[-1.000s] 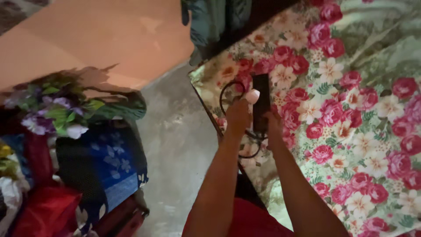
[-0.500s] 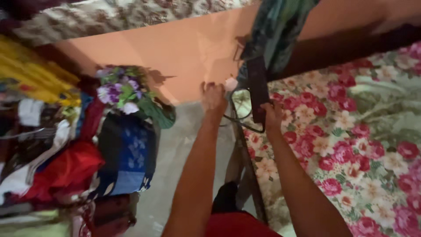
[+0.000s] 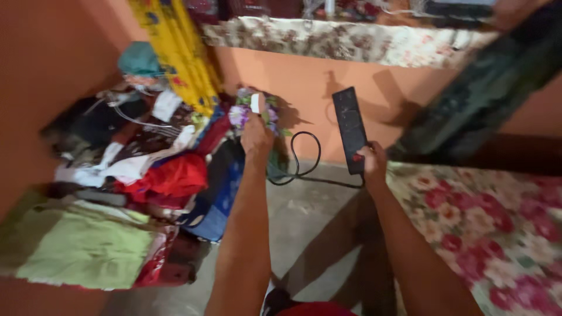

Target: The person plugs a power adapter into a wall socket and then picks up an electric iron. They move the iron to a floral-patterned bedsheet and perform ironing motions on the fabric. The person also handles a small pile of colorful fabric scraps on a nearby shelf.

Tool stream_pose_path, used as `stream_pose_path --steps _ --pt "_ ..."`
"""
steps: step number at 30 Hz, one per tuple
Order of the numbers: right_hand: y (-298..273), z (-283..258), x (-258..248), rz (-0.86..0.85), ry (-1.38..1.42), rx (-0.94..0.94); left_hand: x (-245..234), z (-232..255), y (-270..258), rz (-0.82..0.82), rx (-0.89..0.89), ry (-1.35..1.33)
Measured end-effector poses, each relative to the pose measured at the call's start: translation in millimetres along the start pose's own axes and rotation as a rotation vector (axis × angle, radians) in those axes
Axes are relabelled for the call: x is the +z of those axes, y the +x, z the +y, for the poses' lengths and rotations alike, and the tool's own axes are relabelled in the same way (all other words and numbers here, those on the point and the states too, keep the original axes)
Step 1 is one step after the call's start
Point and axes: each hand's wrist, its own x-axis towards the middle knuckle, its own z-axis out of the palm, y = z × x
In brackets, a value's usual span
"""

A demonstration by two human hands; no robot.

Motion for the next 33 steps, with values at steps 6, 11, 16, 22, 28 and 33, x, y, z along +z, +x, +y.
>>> stream_pose_path --steps 6,11,16,22,28,33 --pt "13.7 3.9 134.7 0.011 -0.419 0.238 -87.7 -158.3 61.1 0.365 0.004 0.029" --pt "33.1 61.3 263.5 -0.116 -0.474 0.291 -191.1 -237.7 103.0 0.468 -0.225 -0.025" --pt "42.2 137.4 391.3 -0.331 -0.240 0.256 -270.1 -271.4 134.9 0.579 -0.157 -0.232" --pt "58.1 166.7 523.4 -0.467 0.015 0.657 -330.7 -286.1 179.3 0.867 0.006 -0.489" --pt "100.0 215.5 634.1 -0.547 0.191 0.774 -366.1 -302.1 246.4 1.106 0.069 -0.311" --pt "110.1 256.4 718.6 -0.640 0.194 0.985 -390.3 -305.8 303.6 1.224 0.036 -0.242"
